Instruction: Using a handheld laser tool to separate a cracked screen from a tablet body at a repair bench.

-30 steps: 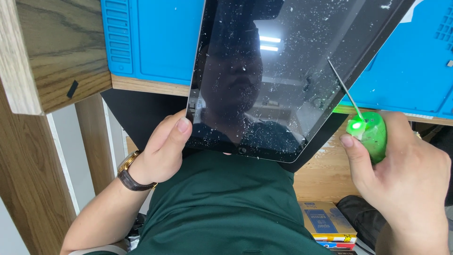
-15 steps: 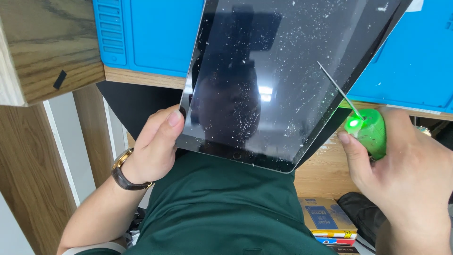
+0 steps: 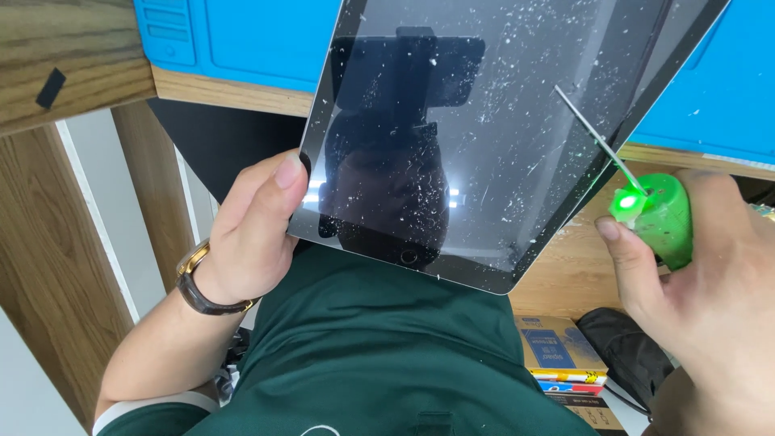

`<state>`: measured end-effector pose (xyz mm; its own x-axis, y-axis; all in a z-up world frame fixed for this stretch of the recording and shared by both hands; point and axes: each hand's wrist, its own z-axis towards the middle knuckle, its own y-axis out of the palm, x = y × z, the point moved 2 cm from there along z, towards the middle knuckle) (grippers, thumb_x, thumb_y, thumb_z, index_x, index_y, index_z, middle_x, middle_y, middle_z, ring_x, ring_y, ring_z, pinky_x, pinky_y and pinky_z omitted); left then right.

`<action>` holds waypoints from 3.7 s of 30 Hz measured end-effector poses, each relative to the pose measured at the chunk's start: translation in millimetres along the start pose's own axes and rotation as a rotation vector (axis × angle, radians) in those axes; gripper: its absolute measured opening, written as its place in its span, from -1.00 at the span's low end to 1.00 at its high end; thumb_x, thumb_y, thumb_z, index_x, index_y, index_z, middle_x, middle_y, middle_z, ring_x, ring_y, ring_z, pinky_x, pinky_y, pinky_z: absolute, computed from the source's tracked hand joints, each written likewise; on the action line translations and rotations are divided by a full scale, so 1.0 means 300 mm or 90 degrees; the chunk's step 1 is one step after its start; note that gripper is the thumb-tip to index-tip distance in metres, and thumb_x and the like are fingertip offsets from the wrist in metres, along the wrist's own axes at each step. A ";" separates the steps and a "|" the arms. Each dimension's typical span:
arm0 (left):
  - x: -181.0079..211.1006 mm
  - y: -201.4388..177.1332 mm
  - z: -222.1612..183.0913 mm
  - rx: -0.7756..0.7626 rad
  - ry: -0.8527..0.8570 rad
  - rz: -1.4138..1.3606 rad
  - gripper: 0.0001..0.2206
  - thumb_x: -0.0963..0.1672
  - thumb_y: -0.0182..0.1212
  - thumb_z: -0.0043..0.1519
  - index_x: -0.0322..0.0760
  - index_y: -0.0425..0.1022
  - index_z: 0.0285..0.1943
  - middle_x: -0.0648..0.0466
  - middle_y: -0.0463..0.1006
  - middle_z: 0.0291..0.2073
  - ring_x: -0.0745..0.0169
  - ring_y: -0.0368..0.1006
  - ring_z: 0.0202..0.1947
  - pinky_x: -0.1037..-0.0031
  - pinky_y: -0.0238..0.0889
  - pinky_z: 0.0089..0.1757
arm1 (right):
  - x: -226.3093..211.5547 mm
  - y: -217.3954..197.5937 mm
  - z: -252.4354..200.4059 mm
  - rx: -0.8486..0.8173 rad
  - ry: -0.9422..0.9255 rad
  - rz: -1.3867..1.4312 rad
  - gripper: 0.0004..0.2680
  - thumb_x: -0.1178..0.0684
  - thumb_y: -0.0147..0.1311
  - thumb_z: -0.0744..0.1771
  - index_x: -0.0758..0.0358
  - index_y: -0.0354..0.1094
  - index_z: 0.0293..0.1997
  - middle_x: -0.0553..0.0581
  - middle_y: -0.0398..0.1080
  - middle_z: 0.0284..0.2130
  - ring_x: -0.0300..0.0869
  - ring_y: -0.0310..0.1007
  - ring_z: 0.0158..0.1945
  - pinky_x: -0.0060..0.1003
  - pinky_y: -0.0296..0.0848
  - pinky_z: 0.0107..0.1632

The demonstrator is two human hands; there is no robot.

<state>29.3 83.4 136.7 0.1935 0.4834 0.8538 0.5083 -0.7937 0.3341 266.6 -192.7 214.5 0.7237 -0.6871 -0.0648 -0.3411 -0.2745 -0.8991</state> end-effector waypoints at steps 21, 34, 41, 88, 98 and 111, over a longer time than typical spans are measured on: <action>-0.008 0.037 -0.009 0.015 0.006 0.008 -0.35 0.25 -0.41 0.36 -0.27 0.40 -0.26 0.17 0.37 -0.45 0.38 0.23 -0.39 0.58 0.09 -0.26 | -0.039 0.039 -0.082 -0.025 -0.038 0.131 -0.70 -0.02 0.11 0.56 0.58 0.27 0.13 0.33 0.20 -0.22 0.11 0.19 -0.19 -0.07 0.20 -0.02; -0.032 0.042 -0.025 0.011 0.045 -0.029 -0.30 0.22 -0.38 0.40 -0.43 0.48 0.09 -0.04 0.57 -0.12 0.13 0.52 -0.04 0.46 0.41 0.05 | -0.061 0.045 -0.141 0.009 0.007 0.226 -0.80 0.16 0.13 0.58 0.63 0.28 0.18 0.37 0.32 -0.10 0.12 0.34 -0.05 -0.10 0.31 0.12; -0.017 0.047 -0.031 0.002 0.064 -0.018 -0.30 0.21 -0.40 0.42 -0.44 0.46 0.13 -0.06 0.55 -0.07 0.11 0.49 0.01 0.43 0.38 0.10 | -0.062 0.043 -0.150 -0.001 0.025 0.233 -0.79 0.12 0.11 0.57 0.59 0.27 0.18 0.35 0.30 -0.12 0.08 0.31 -0.11 -0.13 0.28 0.07; -0.043 0.029 -0.033 -0.028 0.045 -0.090 -0.32 0.20 -0.40 0.41 -0.35 0.47 0.21 -0.02 0.58 0.03 0.17 0.52 0.09 0.44 0.45 0.15 | -0.108 0.050 -0.118 -0.021 0.031 0.276 -0.75 0.07 0.17 0.48 0.54 0.25 0.07 0.27 0.20 -0.23 -0.03 0.18 -0.29 -0.18 0.14 -0.19; -0.033 0.032 -0.025 -0.029 0.036 -0.117 -0.32 0.19 -0.40 0.40 -0.38 0.48 0.15 -0.01 0.59 -0.08 0.19 0.51 -0.03 0.44 0.42 0.07 | -0.102 0.040 -0.138 -0.012 0.041 0.255 -0.77 0.09 0.16 0.50 0.52 0.25 0.09 0.24 0.21 -0.24 -0.02 0.18 -0.23 -0.17 0.15 -0.10; -0.010 0.034 -0.017 -0.004 0.083 -0.112 -0.36 0.15 -0.39 0.45 -0.41 0.45 0.24 -0.05 0.60 -0.02 0.19 0.53 -0.01 0.45 0.41 0.10 | -0.099 0.046 -0.135 -0.027 0.039 0.252 -0.75 0.05 0.19 0.47 0.51 0.30 0.10 0.26 0.28 -0.25 -0.02 0.26 -0.29 -0.18 0.20 -0.19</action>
<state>29.7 71.8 139.5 -0.0089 0.5630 0.8264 0.5189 -0.7039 0.4851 216.1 -203.3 221.6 0.4953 -0.7834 -0.3753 -0.6112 -0.0073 -0.7915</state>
